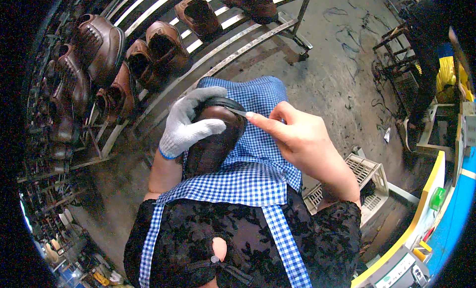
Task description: Trimming excess material and cleaning the edges of shoes using a small blade.
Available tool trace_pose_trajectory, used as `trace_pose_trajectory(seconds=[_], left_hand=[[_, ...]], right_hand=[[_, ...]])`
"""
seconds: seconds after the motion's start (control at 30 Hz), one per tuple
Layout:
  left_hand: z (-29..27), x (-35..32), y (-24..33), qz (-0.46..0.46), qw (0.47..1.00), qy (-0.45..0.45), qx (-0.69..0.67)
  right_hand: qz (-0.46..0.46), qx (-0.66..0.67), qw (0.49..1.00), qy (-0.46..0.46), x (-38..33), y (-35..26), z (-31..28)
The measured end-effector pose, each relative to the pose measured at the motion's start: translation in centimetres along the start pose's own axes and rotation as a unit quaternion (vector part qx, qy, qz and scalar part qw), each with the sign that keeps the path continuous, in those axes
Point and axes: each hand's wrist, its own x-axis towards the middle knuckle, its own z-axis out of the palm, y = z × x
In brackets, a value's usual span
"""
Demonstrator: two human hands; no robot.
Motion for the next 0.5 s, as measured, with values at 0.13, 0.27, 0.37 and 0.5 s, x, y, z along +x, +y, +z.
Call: trace_pose_trajectory(seconds=[0.13, 0.27, 0.37, 0.5], left_hand=[[0.1, -0.2, -0.2, -0.004, 1.000, 0.010, -0.021], [0.0, -0.2, -0.1, -0.021, 1.000, 0.010, -0.008], [0.1, -0.1, 0.0, -0.024, 1.000, 0.008, 0.003], [0.7, -0.1, -0.5, -0.003, 1.000, -0.014, -0.028]], right_hand=[[-0.006, 0.009, 1.000, 0.009, 0.2, 0.1, 0.1], [-0.006, 0.011, 1.000, 0.017, 0.2, 0.0, 0.7], [-0.005, 0.021, 1.000, 0.010, 0.5, 0.3, 0.9], [-0.013, 0.077, 0.996, 0.037, 0.8, 1.3, 1.5]])
